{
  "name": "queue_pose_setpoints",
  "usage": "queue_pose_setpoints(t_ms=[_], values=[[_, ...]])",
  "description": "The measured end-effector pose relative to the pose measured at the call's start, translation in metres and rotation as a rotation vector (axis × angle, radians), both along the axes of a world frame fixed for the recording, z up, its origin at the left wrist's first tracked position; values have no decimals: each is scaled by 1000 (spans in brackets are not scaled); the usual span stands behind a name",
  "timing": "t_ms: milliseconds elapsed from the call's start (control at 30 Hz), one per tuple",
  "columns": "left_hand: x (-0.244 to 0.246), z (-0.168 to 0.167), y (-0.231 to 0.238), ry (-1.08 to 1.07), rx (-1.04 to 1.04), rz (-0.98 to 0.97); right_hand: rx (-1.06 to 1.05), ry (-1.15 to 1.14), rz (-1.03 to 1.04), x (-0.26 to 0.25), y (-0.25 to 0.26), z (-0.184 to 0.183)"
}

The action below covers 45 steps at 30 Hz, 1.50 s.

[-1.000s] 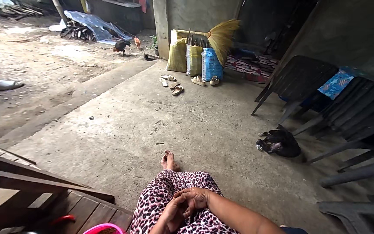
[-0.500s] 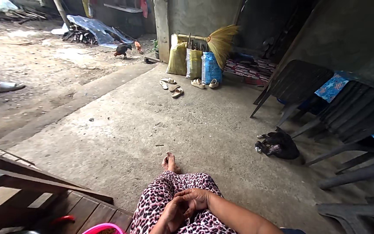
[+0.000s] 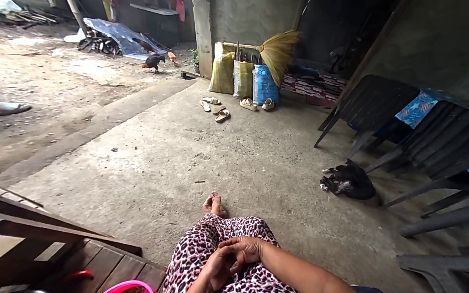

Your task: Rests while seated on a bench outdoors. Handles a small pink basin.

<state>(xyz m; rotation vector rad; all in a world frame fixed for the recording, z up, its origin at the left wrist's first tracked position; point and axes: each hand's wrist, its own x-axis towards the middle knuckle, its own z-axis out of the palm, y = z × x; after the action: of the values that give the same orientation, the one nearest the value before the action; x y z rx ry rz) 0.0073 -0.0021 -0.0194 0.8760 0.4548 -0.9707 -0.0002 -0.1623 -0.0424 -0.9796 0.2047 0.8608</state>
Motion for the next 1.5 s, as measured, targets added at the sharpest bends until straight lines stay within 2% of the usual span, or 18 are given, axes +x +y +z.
queue_pose_setpoints(t_ms=[600, 733, 967, 1067, 1167, 1267, 1333, 1433, 1500], values=[[-1, -3, 3, 37, 62, 79, 108, -21, 51, 6, 1, -14], [0, -8, 2, 29, 41, 58, 94, -12, 28, 3, 0, -7], [0, -9, 1, 24, 21, 23, 76, -55, 10, 0, -3, -17], [-1, -3, 3, 12, 10, 15, 33, -21, 6, 0, 1, -8], [-1, 24, 3, 21, 19, 8, 2, 11, 2, 1, 3, -3], [-1, 12, 1, 16, 0, 19, 25, 25, -11, 1, 1, -3], [-1, 18, 0, 41, 42, 11, 41, 31, -18, 1, 0, -5], [0, -4, 0, 26, 38, 19, 50, 7, 13, 2, 0, -5], [0, -6, 0, 35, 46, 25, 67, -3, 19, 2, -1, -9]])
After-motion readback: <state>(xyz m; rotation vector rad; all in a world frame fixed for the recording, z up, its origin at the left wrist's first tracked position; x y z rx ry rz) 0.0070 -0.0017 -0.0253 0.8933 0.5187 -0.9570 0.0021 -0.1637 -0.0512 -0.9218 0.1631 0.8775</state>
